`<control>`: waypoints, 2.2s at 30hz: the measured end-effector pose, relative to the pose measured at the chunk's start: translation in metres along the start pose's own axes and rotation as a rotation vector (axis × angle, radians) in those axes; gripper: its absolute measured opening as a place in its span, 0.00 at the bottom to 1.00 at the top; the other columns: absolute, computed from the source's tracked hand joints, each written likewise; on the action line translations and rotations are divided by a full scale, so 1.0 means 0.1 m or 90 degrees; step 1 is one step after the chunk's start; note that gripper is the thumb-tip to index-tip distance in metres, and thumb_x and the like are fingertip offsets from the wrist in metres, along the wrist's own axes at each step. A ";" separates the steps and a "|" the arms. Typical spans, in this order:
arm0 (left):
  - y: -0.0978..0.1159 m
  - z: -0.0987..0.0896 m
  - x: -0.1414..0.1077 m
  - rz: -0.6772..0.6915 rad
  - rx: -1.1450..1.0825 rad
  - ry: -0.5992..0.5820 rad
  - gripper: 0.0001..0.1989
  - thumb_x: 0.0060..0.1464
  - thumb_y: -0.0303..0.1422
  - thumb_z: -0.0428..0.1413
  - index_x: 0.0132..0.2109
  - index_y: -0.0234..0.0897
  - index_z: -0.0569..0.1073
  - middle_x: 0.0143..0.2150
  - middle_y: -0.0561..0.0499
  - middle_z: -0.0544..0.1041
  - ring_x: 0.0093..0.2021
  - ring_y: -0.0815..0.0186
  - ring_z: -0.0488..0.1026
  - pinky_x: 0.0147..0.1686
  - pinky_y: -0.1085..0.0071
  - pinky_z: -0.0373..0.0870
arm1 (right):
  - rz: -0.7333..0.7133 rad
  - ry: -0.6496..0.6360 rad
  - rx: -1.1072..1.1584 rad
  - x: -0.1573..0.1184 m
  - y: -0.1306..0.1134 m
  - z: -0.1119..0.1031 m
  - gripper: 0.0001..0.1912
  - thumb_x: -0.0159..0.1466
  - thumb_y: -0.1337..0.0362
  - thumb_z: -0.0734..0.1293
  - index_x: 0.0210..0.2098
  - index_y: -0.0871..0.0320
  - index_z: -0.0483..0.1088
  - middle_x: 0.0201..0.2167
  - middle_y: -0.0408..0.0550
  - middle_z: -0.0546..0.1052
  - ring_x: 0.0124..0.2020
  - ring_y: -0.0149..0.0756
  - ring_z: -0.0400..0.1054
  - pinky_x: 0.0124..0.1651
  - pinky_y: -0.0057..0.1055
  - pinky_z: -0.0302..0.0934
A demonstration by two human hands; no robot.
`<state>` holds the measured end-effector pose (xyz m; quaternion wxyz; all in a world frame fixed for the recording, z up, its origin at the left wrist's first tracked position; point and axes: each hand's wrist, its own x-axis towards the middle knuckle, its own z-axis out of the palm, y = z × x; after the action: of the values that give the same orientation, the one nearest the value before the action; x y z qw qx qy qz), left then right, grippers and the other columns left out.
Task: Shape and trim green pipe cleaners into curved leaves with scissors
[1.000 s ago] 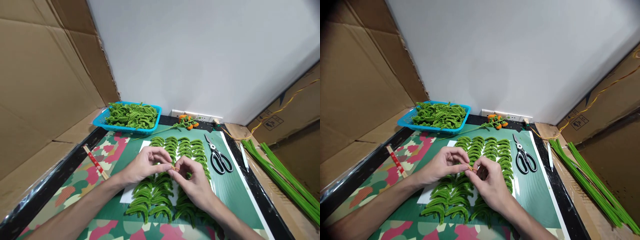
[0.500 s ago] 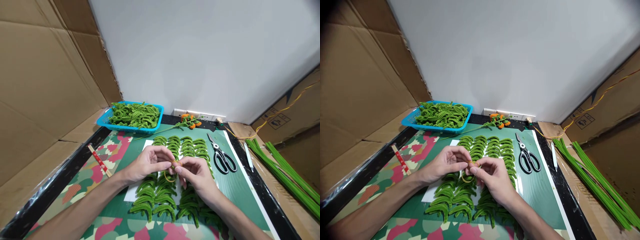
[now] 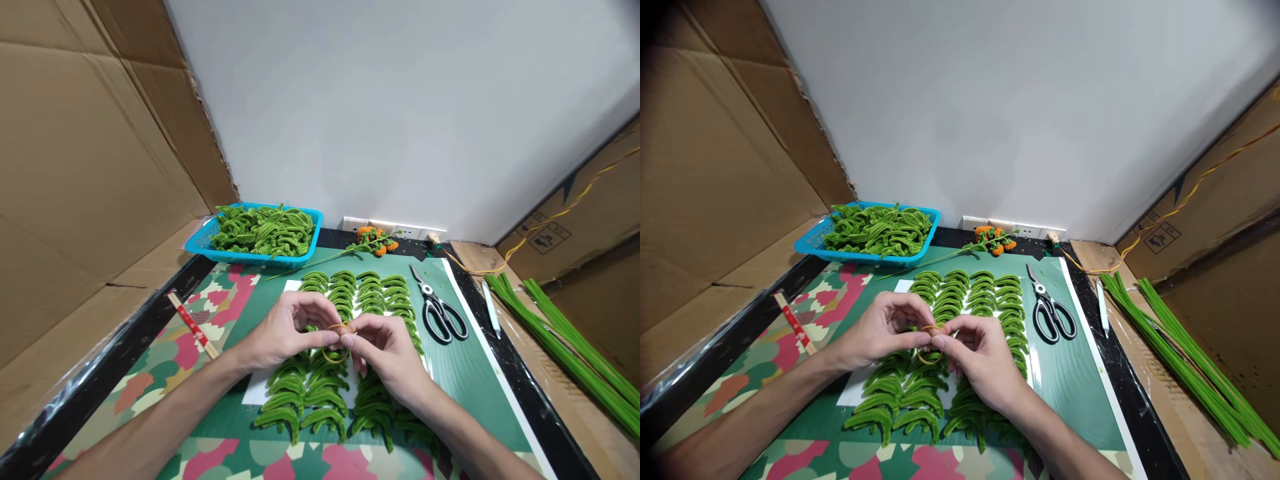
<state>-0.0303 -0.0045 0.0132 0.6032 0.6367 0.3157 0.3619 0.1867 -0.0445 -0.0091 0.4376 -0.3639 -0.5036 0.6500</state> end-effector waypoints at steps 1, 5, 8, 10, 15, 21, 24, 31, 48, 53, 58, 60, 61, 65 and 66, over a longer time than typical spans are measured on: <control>-0.01 0.01 0.00 0.000 0.012 0.013 0.12 0.52 0.31 0.73 0.41 0.32 0.81 0.37 0.46 0.85 0.36 0.65 0.83 0.38 0.74 0.80 | 0.002 0.003 -0.007 0.00 0.01 0.00 0.17 0.62 0.49 0.78 0.36 0.57 0.81 0.22 0.41 0.75 0.20 0.28 0.64 0.24 0.25 0.59; -0.02 0.05 0.01 0.001 0.011 0.039 0.12 0.51 0.30 0.74 0.39 0.33 0.81 0.35 0.48 0.85 0.35 0.67 0.83 0.37 0.76 0.80 | -0.007 0.006 -0.044 -0.02 -0.01 0.01 0.17 0.64 0.48 0.76 0.38 0.57 0.81 0.22 0.40 0.74 0.21 0.27 0.64 0.25 0.25 0.58; -0.02 0.05 0.02 -0.011 -0.040 0.020 0.11 0.52 0.30 0.73 0.39 0.33 0.80 0.34 0.49 0.85 0.31 0.68 0.82 0.34 0.76 0.80 | -0.014 -0.008 -0.051 -0.04 -0.04 0.02 0.18 0.66 0.47 0.74 0.40 0.57 0.82 0.21 0.40 0.73 0.21 0.28 0.64 0.25 0.25 0.58; -0.02 0.04 0.02 -0.031 -0.081 -0.003 0.11 0.54 0.30 0.72 0.40 0.32 0.79 0.34 0.48 0.85 0.29 0.67 0.82 0.32 0.75 0.80 | -0.016 -0.022 -0.042 -0.04 -0.06 0.03 0.20 0.67 0.46 0.73 0.40 0.58 0.83 0.22 0.42 0.74 0.21 0.28 0.64 0.25 0.26 0.59; 0.02 0.04 0.02 -0.051 -0.130 -0.025 0.11 0.57 0.31 0.70 0.43 0.31 0.77 0.33 0.48 0.84 0.28 0.68 0.81 0.28 0.77 0.77 | -0.011 -0.030 -0.021 -0.01 -0.04 0.00 0.20 0.67 0.45 0.73 0.39 0.58 0.83 0.21 0.41 0.74 0.20 0.28 0.64 0.25 0.27 0.61; 0.03 0.07 0.01 -0.041 -0.117 -0.029 0.14 0.58 0.32 0.70 0.47 0.32 0.76 0.36 0.45 0.85 0.30 0.67 0.82 0.25 0.79 0.76 | -0.019 -0.056 -0.010 -0.03 -0.02 -0.02 0.19 0.71 0.47 0.70 0.42 0.57 0.82 0.24 0.42 0.76 0.21 0.29 0.66 0.25 0.27 0.62; 0.00 0.07 0.00 -0.033 -0.077 -0.021 0.15 0.56 0.32 0.71 0.47 0.32 0.77 0.37 0.45 0.85 0.33 0.64 0.84 0.30 0.76 0.80 | -0.010 -0.058 -0.029 -0.04 -0.02 -0.02 0.20 0.71 0.46 0.69 0.43 0.57 0.81 0.23 0.42 0.75 0.21 0.30 0.66 0.26 0.27 0.62; 0.00 0.07 -0.02 -0.042 -0.072 -0.020 0.15 0.54 0.32 0.72 0.45 0.31 0.79 0.37 0.44 0.86 0.32 0.63 0.84 0.29 0.74 0.82 | -0.007 -0.051 -0.065 -0.07 -0.02 -0.02 0.20 0.71 0.46 0.68 0.43 0.56 0.81 0.22 0.41 0.73 0.22 0.30 0.65 0.26 0.27 0.58; -0.02 0.07 -0.04 -0.014 -0.054 -0.052 0.16 0.50 0.28 0.73 0.44 0.31 0.80 0.36 0.42 0.87 0.28 0.65 0.83 0.25 0.78 0.78 | 0.051 -0.074 0.013 -0.05 -0.02 0.01 0.22 0.65 0.44 0.74 0.41 0.57 0.77 0.19 0.40 0.75 0.18 0.32 0.69 0.24 0.28 0.66; 0.04 0.08 -0.06 -0.031 -0.130 -0.101 0.09 0.60 0.30 0.67 0.46 0.30 0.80 0.40 0.39 0.87 0.25 0.65 0.82 0.23 0.75 0.80 | 0.059 -0.082 0.038 -0.04 -0.02 0.02 0.22 0.62 0.44 0.77 0.38 0.58 0.76 0.22 0.41 0.77 0.20 0.32 0.71 0.24 0.28 0.69; 0.03 0.09 -0.07 -0.027 -0.121 -0.092 0.08 0.58 0.26 0.68 0.44 0.30 0.80 0.40 0.39 0.87 0.26 0.64 0.83 0.22 0.76 0.80 | 0.086 -0.075 0.076 -0.02 -0.04 0.01 0.22 0.61 0.45 0.78 0.37 0.58 0.76 0.20 0.41 0.77 0.18 0.32 0.70 0.24 0.27 0.69; 0.00 0.10 -0.06 -0.039 -0.129 -0.082 0.09 0.56 0.26 0.69 0.43 0.30 0.80 0.40 0.40 0.87 0.29 0.62 0.84 0.22 0.76 0.80 | 0.092 -0.069 0.098 -0.02 -0.03 -0.01 0.21 0.62 0.47 0.77 0.37 0.59 0.76 0.20 0.42 0.77 0.17 0.31 0.70 0.23 0.26 0.68; -0.02 0.10 -0.06 -0.049 -0.136 -0.076 0.10 0.55 0.26 0.70 0.43 0.30 0.80 0.40 0.40 0.87 0.30 0.61 0.85 0.22 0.76 0.80 | 0.094 -0.064 0.110 -0.02 -0.03 -0.01 0.20 0.62 0.47 0.77 0.37 0.59 0.77 0.21 0.42 0.77 0.17 0.30 0.70 0.22 0.25 0.67; -0.04 0.11 -0.04 -0.082 -0.154 -0.048 0.12 0.52 0.26 0.72 0.43 0.30 0.81 0.39 0.41 0.87 0.33 0.59 0.86 0.22 0.76 0.81 | 0.093 -0.047 0.125 -0.03 -0.03 -0.03 0.19 0.63 0.49 0.77 0.37 0.60 0.79 0.19 0.41 0.75 0.15 0.29 0.69 0.20 0.24 0.66; -0.04 0.11 -0.04 -0.084 -0.154 -0.043 0.13 0.50 0.26 0.73 0.42 0.30 0.81 0.39 0.41 0.87 0.33 0.59 0.86 0.22 0.77 0.80 | 0.090 -0.043 0.116 -0.03 -0.03 -0.02 0.19 0.64 0.49 0.77 0.38 0.60 0.79 0.19 0.41 0.75 0.15 0.30 0.69 0.20 0.25 0.67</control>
<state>-0.0234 -0.0136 0.0086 0.7085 0.5489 0.2906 0.3352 0.1906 -0.0463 -0.0067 0.4048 -0.3353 -0.4302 0.7339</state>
